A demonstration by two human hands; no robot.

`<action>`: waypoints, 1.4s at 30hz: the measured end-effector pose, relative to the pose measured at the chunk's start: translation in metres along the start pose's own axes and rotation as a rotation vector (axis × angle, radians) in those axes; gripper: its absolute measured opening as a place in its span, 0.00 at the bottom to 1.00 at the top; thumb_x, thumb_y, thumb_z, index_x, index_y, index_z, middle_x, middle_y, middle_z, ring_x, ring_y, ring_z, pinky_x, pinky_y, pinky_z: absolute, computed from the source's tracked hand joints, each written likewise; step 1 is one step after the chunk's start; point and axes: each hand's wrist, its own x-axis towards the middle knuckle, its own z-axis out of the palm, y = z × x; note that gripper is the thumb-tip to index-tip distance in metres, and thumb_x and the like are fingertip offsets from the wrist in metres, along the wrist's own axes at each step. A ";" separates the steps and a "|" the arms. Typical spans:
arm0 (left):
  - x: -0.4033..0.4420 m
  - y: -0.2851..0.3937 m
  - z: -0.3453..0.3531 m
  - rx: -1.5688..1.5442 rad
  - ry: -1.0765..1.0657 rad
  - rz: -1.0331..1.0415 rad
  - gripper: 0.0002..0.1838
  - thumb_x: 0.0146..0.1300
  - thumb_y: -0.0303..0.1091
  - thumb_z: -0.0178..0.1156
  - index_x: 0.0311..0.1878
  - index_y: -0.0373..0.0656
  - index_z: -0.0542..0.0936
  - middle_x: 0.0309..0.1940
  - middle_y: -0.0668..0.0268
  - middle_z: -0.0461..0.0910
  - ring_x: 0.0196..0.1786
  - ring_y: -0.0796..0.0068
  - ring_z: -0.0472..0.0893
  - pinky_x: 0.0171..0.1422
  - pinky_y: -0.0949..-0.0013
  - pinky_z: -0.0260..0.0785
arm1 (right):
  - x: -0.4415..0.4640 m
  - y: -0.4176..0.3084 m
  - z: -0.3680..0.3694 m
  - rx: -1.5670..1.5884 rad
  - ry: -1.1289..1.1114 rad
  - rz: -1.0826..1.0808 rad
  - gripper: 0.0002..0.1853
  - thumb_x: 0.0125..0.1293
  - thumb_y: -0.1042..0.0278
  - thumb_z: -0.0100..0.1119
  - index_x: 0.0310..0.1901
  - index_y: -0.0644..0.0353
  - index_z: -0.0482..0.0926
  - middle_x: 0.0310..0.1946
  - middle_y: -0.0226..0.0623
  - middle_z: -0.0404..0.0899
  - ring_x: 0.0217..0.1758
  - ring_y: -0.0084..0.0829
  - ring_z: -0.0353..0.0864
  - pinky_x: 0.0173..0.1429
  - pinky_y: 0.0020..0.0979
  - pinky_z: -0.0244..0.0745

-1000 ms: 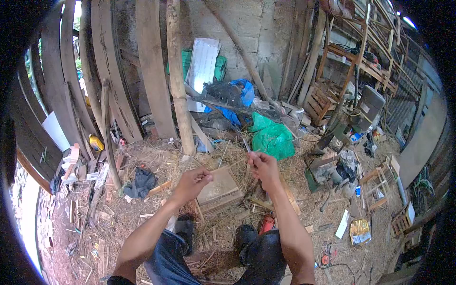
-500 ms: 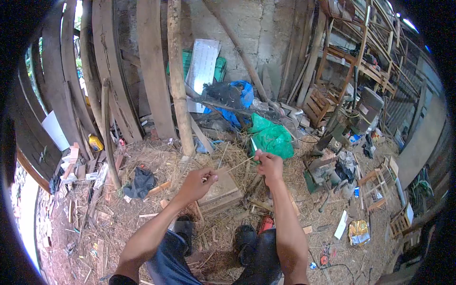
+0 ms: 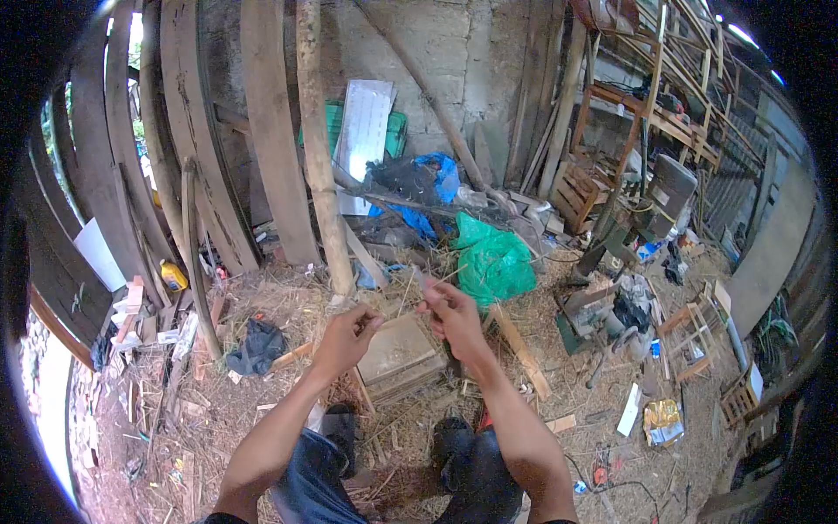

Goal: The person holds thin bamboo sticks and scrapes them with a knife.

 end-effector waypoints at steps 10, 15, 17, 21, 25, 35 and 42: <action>-0.004 -0.010 -0.001 -0.127 -0.179 -0.073 0.08 0.63 0.31 0.58 0.38 0.34 0.76 0.23 0.60 0.77 0.28 0.80 0.73 0.36 0.71 0.67 | 0.013 -0.010 -0.045 -0.072 0.090 0.044 0.10 0.66 0.64 0.57 0.35 0.64 0.78 0.25 0.26 0.74 0.15 0.13 0.58 0.18 0.19 0.49; -0.013 -0.005 0.001 0.078 -0.169 -0.050 0.08 0.62 0.32 0.58 0.38 0.36 0.77 0.25 0.59 0.78 0.28 0.74 0.75 0.36 0.69 0.67 | 0.011 -0.006 -0.046 -0.007 0.163 0.049 0.10 0.67 0.64 0.56 0.38 0.64 0.77 0.26 0.26 0.73 0.15 0.13 0.58 0.18 0.19 0.50; -0.009 0.001 -0.002 0.007 -0.074 -0.033 0.08 0.61 0.32 0.59 0.37 0.37 0.77 0.24 0.58 0.77 0.26 0.69 0.75 0.34 0.67 0.67 | 0.001 -0.008 -0.029 -0.038 0.128 0.034 0.11 0.67 0.63 0.56 0.37 0.64 0.77 0.25 0.26 0.73 0.15 0.13 0.58 0.18 0.19 0.50; -0.008 0.018 0.007 -0.005 -0.023 0.007 0.07 0.60 0.30 0.59 0.35 0.36 0.75 0.23 0.54 0.76 0.25 0.59 0.75 0.32 0.64 0.66 | -0.006 0.008 0.002 -0.057 -0.053 0.077 0.12 0.67 0.64 0.55 0.43 0.66 0.76 0.25 0.27 0.74 0.16 0.14 0.59 0.20 0.18 0.52; -0.010 0.018 0.002 0.000 -0.045 -0.070 0.07 0.60 0.31 0.59 0.34 0.36 0.75 0.21 0.55 0.76 0.23 0.60 0.75 0.32 0.64 0.66 | -0.004 0.004 0.001 -0.005 -0.036 0.087 0.12 0.66 0.63 0.56 0.33 0.64 0.76 0.18 0.24 0.68 0.15 0.14 0.58 0.18 0.20 0.50; -0.014 0.002 0.001 -0.014 -0.043 -0.112 0.08 0.60 0.32 0.60 0.35 0.37 0.77 0.22 0.57 0.78 0.25 0.65 0.78 0.32 0.65 0.67 | -0.006 0.000 -0.023 0.053 0.022 0.115 0.10 0.68 0.65 0.54 0.42 0.64 0.75 0.28 0.26 0.74 0.17 0.14 0.58 0.19 0.18 0.52; -0.011 0.014 0.011 -0.030 -0.019 -0.104 0.10 0.61 0.35 0.60 0.36 0.37 0.76 0.19 0.60 0.75 0.22 0.74 0.71 0.28 0.68 0.63 | -0.005 0.005 0.007 0.026 -0.063 0.128 0.10 0.68 0.67 0.54 0.38 0.66 0.76 0.24 0.28 0.73 0.16 0.14 0.59 0.19 0.19 0.52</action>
